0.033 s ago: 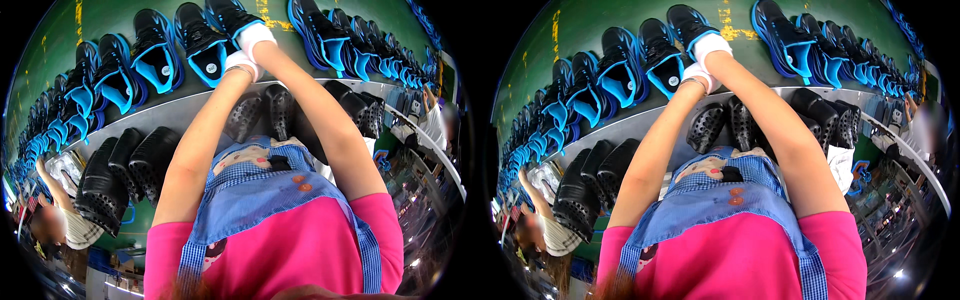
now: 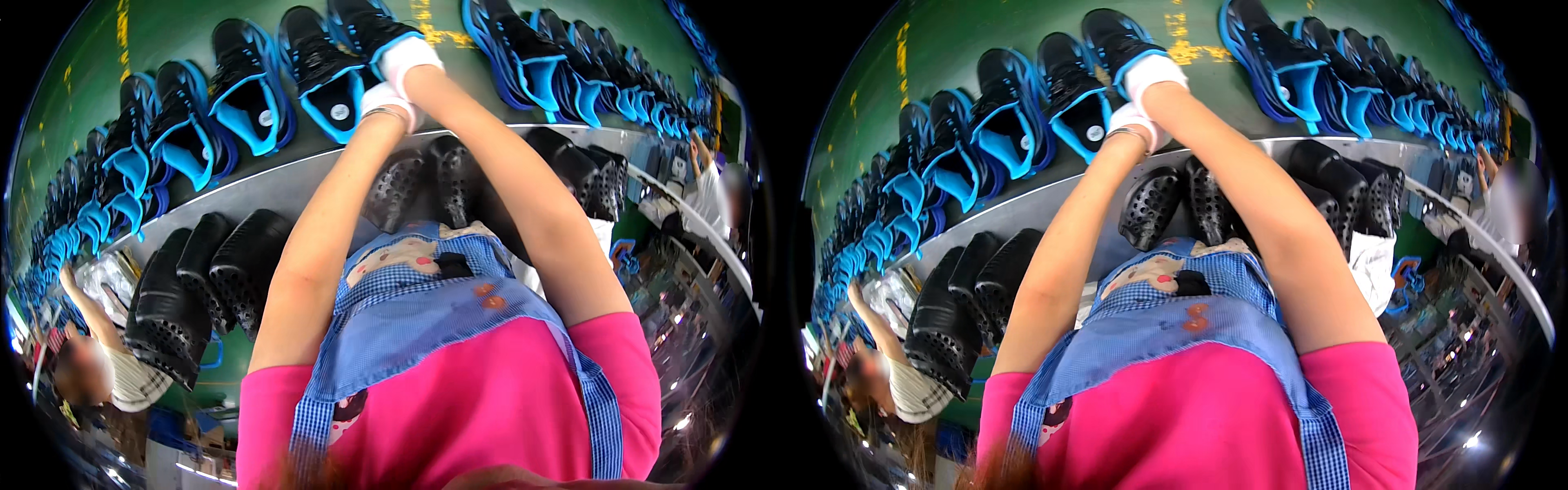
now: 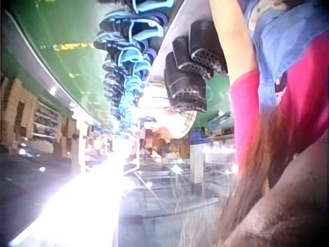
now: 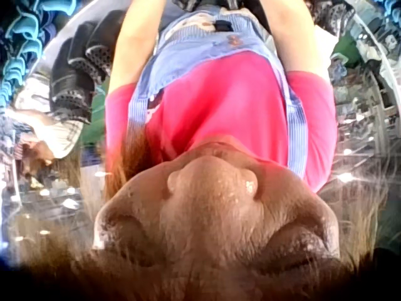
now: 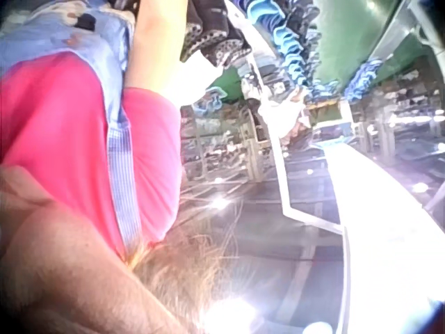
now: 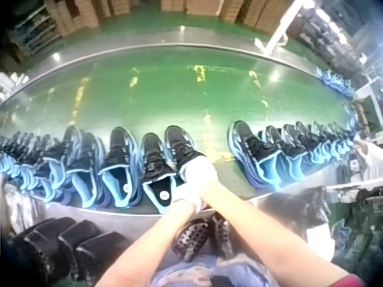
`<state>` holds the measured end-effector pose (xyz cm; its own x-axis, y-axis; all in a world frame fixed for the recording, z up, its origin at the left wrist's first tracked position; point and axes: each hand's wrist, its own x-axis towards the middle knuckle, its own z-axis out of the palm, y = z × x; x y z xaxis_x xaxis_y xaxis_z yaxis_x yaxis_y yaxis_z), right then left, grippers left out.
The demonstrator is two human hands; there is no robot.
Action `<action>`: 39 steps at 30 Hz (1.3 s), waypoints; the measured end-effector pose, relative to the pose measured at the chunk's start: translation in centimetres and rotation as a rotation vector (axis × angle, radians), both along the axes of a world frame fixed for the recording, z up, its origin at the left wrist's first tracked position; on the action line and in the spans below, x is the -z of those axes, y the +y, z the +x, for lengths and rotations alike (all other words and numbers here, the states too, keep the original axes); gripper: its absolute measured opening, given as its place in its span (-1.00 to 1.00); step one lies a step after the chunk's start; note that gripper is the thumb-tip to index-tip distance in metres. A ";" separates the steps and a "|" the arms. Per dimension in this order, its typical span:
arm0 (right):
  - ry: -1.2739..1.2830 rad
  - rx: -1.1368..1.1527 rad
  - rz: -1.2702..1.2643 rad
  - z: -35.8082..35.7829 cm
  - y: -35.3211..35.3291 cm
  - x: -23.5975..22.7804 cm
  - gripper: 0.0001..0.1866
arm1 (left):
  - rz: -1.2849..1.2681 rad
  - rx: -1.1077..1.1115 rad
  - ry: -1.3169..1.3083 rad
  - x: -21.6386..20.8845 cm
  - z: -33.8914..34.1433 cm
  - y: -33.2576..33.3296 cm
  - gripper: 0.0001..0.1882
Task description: The person handles black perforated shoe components on a workstation, checks them by hand, and places them into a large white bag.
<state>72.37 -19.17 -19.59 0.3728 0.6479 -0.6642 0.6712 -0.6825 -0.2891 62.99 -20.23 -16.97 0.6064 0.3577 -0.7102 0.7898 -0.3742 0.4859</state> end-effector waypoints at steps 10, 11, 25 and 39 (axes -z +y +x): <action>0.130 -0.243 0.196 1.6 -7.0 -17.1 -0.58 | 0.195 0.088 -0.108 -1.2 -1.9 -0.8 -0.48; 0.131 -0.172 0.358 2.7 -10.2 -18.6 -0.58 | 0.242 0.050 -0.085 -3.3 -1.7 -1.2 -0.48; -0.719 0.468 0.294 19.8 -42.2 -16.8 -0.20 | -0.963 -0.650 -0.106 -12.5 0.7 -23.3 0.01; -0.689 0.459 0.243 23.2 -45.5 -16.6 -0.24 | -1.314 -0.497 -0.422 -4.8 7.6 -25.8 -0.22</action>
<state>95.57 -64.72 -2.98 0.9015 0.4292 -0.0562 0.4234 -0.9013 -0.0916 70.58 -46.07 -12.21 0.8574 -0.1631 -0.4882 0.4189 0.7722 0.4777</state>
